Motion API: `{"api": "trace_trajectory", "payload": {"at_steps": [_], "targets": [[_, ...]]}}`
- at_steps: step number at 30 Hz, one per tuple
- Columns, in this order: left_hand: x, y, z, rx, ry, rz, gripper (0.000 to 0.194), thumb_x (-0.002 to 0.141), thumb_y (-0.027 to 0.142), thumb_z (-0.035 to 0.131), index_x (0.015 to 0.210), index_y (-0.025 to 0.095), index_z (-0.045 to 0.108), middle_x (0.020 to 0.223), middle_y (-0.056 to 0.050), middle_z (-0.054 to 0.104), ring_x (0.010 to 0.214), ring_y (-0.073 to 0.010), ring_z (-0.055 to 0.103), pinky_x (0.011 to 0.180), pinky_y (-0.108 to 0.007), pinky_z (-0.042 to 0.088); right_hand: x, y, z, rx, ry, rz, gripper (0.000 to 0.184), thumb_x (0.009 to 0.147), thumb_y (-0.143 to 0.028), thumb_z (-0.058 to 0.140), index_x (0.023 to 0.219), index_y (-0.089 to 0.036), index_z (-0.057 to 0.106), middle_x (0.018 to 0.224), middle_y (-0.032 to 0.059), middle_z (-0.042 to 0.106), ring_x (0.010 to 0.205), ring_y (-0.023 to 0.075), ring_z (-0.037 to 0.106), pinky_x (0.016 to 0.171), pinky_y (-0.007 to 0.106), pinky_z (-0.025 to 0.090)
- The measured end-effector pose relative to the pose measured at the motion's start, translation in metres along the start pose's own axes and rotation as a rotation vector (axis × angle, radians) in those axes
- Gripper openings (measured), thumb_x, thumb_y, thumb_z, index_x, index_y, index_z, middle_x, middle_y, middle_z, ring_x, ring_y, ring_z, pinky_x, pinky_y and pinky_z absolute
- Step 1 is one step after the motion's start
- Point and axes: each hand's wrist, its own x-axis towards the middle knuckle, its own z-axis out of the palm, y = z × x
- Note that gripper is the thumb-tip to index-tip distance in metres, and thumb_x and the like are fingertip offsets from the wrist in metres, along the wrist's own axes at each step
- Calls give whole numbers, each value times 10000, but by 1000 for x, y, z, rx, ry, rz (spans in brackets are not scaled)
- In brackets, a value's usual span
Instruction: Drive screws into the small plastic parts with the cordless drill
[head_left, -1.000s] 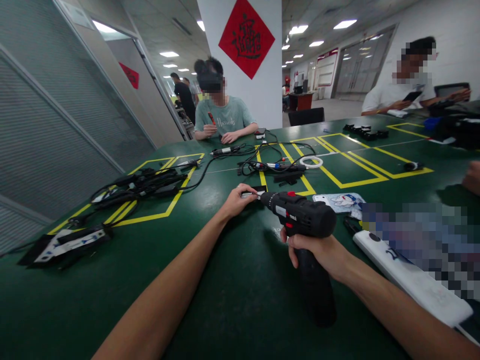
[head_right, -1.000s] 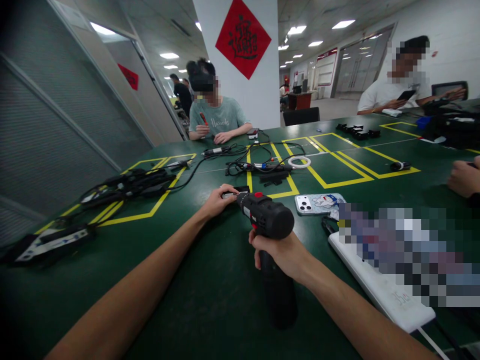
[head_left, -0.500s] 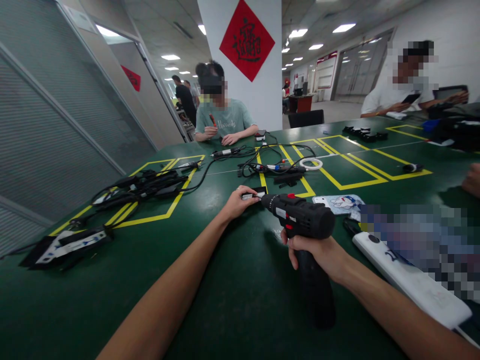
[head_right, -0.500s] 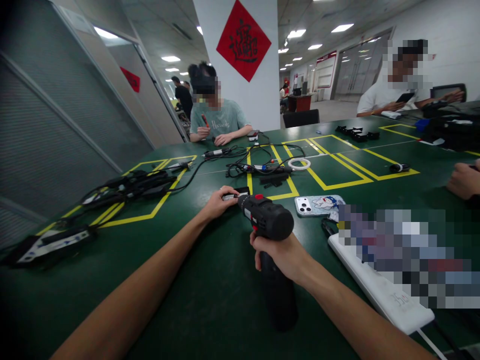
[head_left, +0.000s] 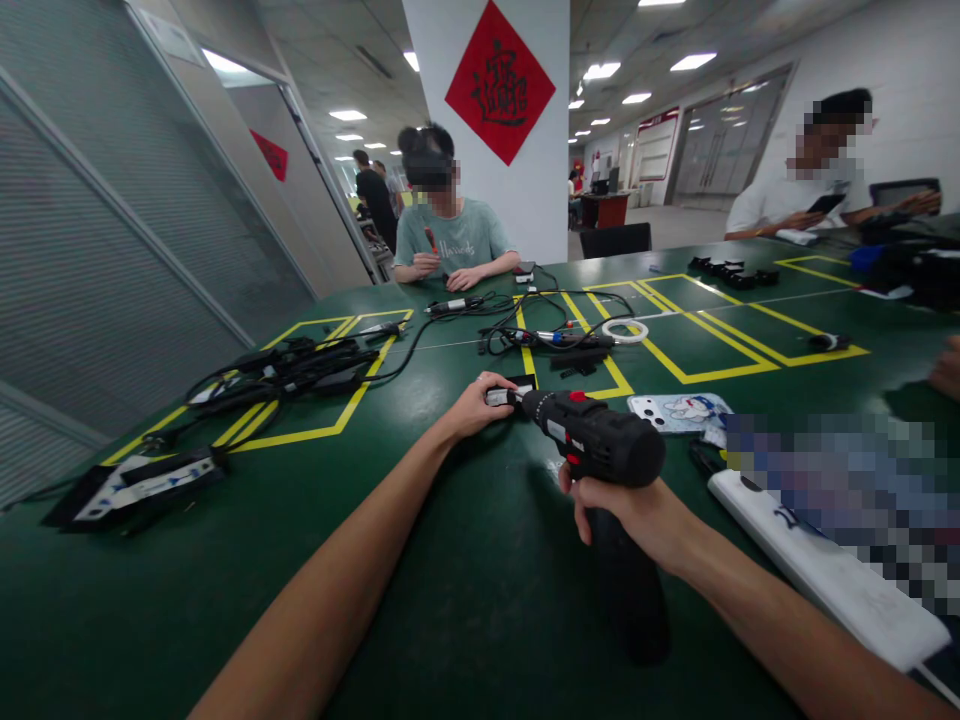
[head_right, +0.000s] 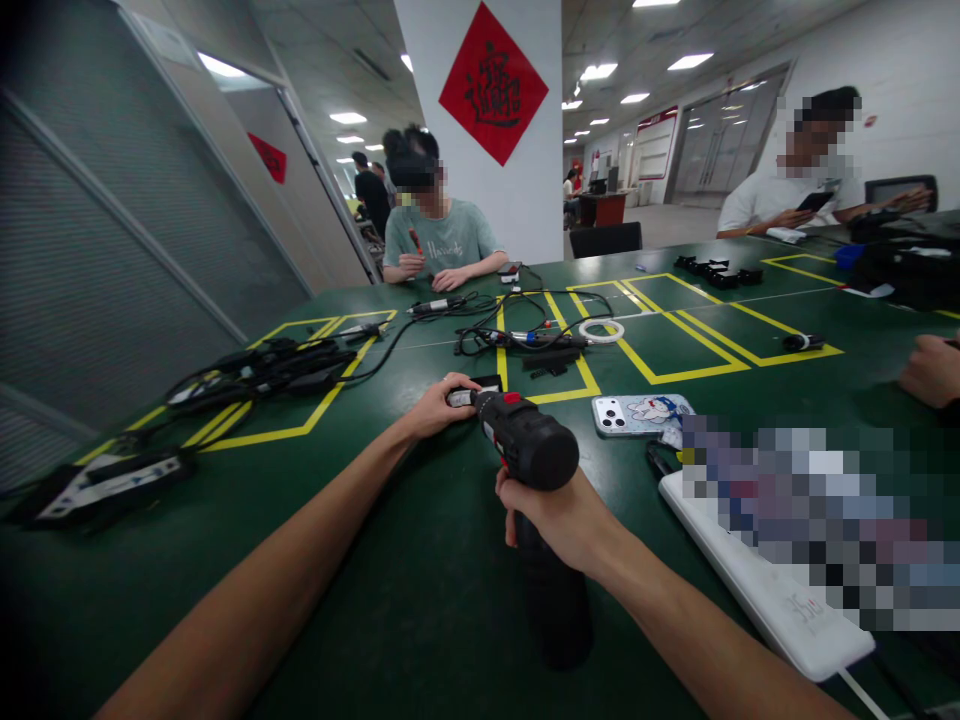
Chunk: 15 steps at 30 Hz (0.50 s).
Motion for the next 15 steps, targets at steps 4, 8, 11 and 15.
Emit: {"api": "trace_trajectory", "payload": {"at_steps": [4,8,11,15], "targets": [[0,-2,-1,-6,2,15,373,658,346,681,997,204,615,1033,-39,535,979,-207,523,880,-343,422,0,1,-1,1,-15,-7,101,718,-225,513,784,-156,549,561,-21,555,476,113,528,595,282,392],[1,-4,-1,-1,12,33,390,653,373,695,997,205,620,1027,-41,535,980,-209,521,881,-346,417,1,2,-2,-6,-18,17,95,726,-222,509,782,-156,549,506,-24,549,479,115,521,585,271,388],[1,-4,0,2,23,39,382,661,378,688,996,206,622,1016,-39,535,967,-205,522,875,-342,417,1,3,-4,-12,-30,17,79,746,-223,511,782,-160,544,499,-23,558,487,113,520,581,263,383],[1,-4,1,7,31,27,366,677,388,673,990,206,622,1010,-40,535,952,-202,527,870,-347,418,2,6,-4,4,-24,-7,61,754,-212,516,776,-162,541,507,-24,562,491,117,533,592,269,389]]}}
